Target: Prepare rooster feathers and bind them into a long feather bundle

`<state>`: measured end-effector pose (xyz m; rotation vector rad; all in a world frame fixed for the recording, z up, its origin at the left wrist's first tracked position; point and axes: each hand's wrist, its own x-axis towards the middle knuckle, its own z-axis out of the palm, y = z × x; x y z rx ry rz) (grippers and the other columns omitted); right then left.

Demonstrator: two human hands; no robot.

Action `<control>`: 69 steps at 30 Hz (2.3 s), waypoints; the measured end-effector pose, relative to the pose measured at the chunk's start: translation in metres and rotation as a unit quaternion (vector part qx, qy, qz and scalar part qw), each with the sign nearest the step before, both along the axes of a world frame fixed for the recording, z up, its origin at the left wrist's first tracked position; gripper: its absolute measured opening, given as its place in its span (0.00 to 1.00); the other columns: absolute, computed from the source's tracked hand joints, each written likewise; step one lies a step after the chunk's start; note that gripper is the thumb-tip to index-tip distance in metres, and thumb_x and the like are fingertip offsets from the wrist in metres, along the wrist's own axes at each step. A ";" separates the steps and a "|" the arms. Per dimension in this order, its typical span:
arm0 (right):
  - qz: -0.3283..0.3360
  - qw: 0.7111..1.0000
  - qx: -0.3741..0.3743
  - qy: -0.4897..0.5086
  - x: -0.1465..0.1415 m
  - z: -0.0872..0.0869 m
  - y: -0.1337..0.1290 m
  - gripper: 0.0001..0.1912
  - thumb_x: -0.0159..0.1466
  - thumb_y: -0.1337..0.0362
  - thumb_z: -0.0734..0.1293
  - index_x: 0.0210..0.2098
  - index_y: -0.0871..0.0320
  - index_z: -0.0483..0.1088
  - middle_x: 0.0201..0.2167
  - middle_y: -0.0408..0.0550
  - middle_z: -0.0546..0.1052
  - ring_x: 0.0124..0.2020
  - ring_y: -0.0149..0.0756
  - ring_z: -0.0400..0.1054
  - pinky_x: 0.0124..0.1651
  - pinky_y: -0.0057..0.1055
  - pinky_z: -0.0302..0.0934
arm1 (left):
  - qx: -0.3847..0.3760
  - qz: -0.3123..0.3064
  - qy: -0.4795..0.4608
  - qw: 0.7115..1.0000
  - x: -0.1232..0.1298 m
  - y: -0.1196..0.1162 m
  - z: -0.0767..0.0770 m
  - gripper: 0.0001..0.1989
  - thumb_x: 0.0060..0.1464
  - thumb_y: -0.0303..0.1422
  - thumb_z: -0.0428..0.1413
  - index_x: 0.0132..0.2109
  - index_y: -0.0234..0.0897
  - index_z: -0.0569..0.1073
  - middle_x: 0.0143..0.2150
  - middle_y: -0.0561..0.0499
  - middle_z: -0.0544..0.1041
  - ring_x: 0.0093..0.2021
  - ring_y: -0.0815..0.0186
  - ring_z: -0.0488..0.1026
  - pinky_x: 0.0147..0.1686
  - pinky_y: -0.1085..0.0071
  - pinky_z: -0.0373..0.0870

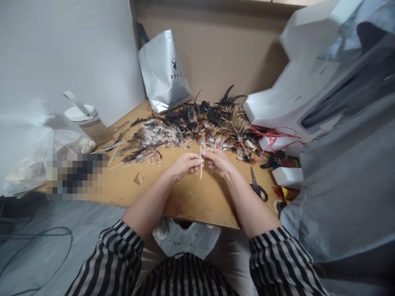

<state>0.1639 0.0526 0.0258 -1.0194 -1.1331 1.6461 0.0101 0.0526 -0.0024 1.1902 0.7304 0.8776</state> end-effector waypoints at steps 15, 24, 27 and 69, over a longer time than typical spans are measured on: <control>-0.012 1.000 0.013 0.025 0.007 -0.007 0.001 0.14 0.45 0.60 0.73 0.23 0.60 0.66 0.11 0.33 0.58 0.11 0.17 0.41 0.15 0.21 0.31 | -0.026 -0.009 0.024 0.999 0.000 -0.001 0.001 0.14 0.43 0.38 0.61 0.32 0.31 0.74 0.25 0.49 0.73 0.19 0.76 0.65 0.17 0.80 0.54; 0.017 0.999 0.018 0.038 0.005 -0.012 0.000 0.16 0.47 0.56 0.72 0.23 0.60 0.64 0.13 0.35 0.62 0.12 0.17 0.42 0.16 0.21 0.31 | -0.047 -0.030 -0.006 0.998 -0.001 -0.003 0.003 0.16 0.41 0.36 0.62 0.38 0.31 0.76 0.30 0.46 0.77 0.22 0.76 0.67 0.21 0.79 0.58; 0.019 0.999 0.012 0.036 0.004 -0.013 0.000 0.16 0.47 0.56 0.72 0.23 0.60 0.64 0.13 0.36 0.63 0.12 0.18 0.44 0.16 0.21 0.32 | -0.039 -0.034 -0.007 0.999 -0.001 -0.003 0.002 0.15 0.41 0.36 0.62 0.37 0.31 0.76 0.30 0.46 0.77 0.22 0.76 0.66 0.20 0.79 0.58; -0.075 0.996 0.038 0.030 -0.003 -0.006 -0.007 0.15 0.44 0.58 0.74 0.23 0.59 0.65 0.11 0.33 0.59 0.11 0.19 0.45 0.14 0.21 0.39 | 0.021 -0.010 0.041 0.999 0.000 -0.001 0.001 0.14 0.42 0.40 0.60 0.29 0.30 0.75 0.20 0.51 0.71 0.17 0.77 0.61 0.17 0.79 0.53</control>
